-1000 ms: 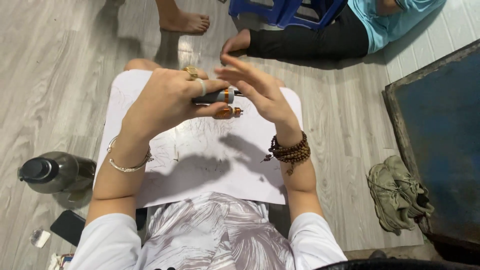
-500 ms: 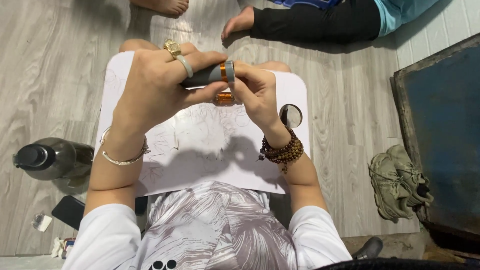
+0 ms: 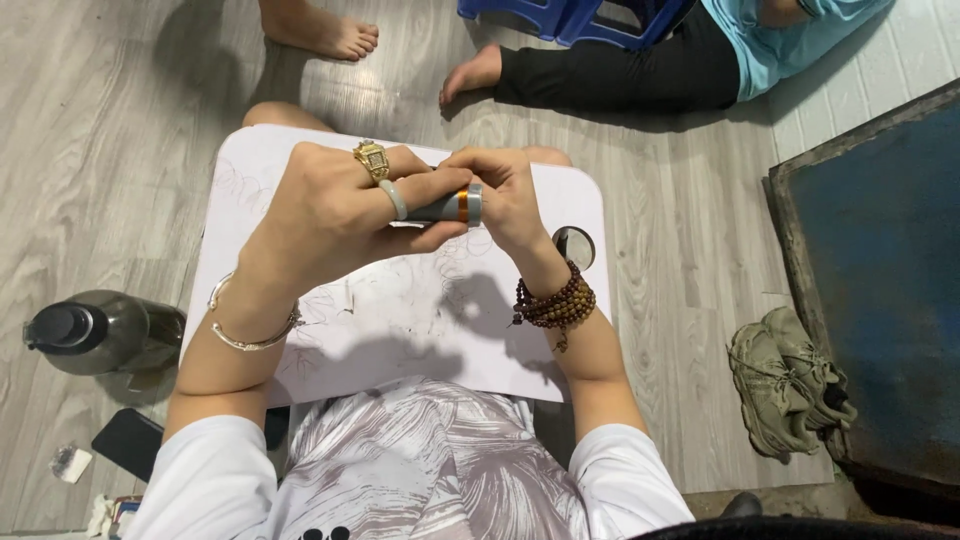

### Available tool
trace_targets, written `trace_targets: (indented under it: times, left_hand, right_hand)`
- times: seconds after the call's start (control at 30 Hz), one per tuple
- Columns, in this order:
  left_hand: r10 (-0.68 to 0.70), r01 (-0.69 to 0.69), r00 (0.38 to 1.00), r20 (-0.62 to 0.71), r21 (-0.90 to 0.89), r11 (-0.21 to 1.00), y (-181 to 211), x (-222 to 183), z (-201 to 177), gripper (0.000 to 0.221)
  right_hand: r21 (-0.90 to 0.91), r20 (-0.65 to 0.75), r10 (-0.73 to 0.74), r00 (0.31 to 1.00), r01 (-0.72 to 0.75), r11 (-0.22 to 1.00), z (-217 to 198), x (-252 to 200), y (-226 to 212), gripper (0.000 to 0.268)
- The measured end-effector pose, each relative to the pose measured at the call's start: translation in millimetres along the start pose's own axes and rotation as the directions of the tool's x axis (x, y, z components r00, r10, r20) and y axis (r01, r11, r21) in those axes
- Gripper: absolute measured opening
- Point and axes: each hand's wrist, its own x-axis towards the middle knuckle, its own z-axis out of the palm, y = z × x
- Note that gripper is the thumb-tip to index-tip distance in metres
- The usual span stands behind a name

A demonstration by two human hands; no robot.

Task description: Winding thin copper wire around a plastic cylinder to create an electronic component

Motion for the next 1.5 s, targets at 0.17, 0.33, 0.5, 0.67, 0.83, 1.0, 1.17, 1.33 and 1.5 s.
trace_targets:
  times: [0.17,0.33,0.5,0.67,0.83,1.0,1.17,1.33,1.5]
  left_hand:
    - [-0.002,-0.003,0.999,0.048,0.089,0.996,3.4,-4.8,-0.3,0.028]
    - [0.034,-0.038,0.998,0.062,0.063,0.997,7.7,-4.3,-1.2,0.027]
    - [0.050,-0.045,0.997,0.059,-0.080,0.996,8.3,-0.4,-3.9,0.026]
    - [-0.005,0.006,0.999,0.050,-0.018,1.000,-0.9,-4.8,1.6,0.031]
    - [-0.014,0.016,0.999,0.036,-0.065,0.998,-1.1,-3.5,2.5,0.027]
    - [-0.052,0.051,0.997,0.050,0.017,0.999,-2.4,-8.5,1.8,0.043]
    - [-0.025,0.021,0.998,0.049,0.078,0.997,-5.3,-11.1,6.3,0.042]
    - [-0.005,0.004,1.000,0.020,0.045,0.999,-1.7,-8.8,5.5,0.036]
    - [0.007,-0.014,0.998,0.062,0.115,0.993,1.6,-11.5,5.1,0.037]
  right_hand:
    - [0.043,-0.029,0.039,0.999,-0.038,0.998,-1.5,5.9,3.4,0.017]
    - [-0.082,-0.033,-0.032,0.999,0.029,0.996,-7.2,9.4,-1.6,0.014]
    - [-0.033,0.028,-0.066,0.997,0.067,0.997,-13.8,9.8,-21.3,0.014]
    - [0.016,0.261,-0.215,0.941,0.218,0.976,-15.6,-0.9,-51.1,0.059]
    - [0.129,0.177,-0.135,0.975,0.113,0.985,-3.7,-7.9,-31.3,0.031]
    - [0.448,0.068,-0.005,0.998,-0.026,0.894,8.2,-10.6,-23.3,0.013]
    - [0.492,0.047,0.116,0.992,-0.124,0.862,8.6,-8.7,-20.3,0.028]
    - [0.458,0.044,0.127,0.991,-0.133,0.879,8.1,-5.0,-15.3,0.019]
    - [0.255,-0.019,0.072,0.997,-0.065,0.965,5.8,-1.3,-10.5,0.018]
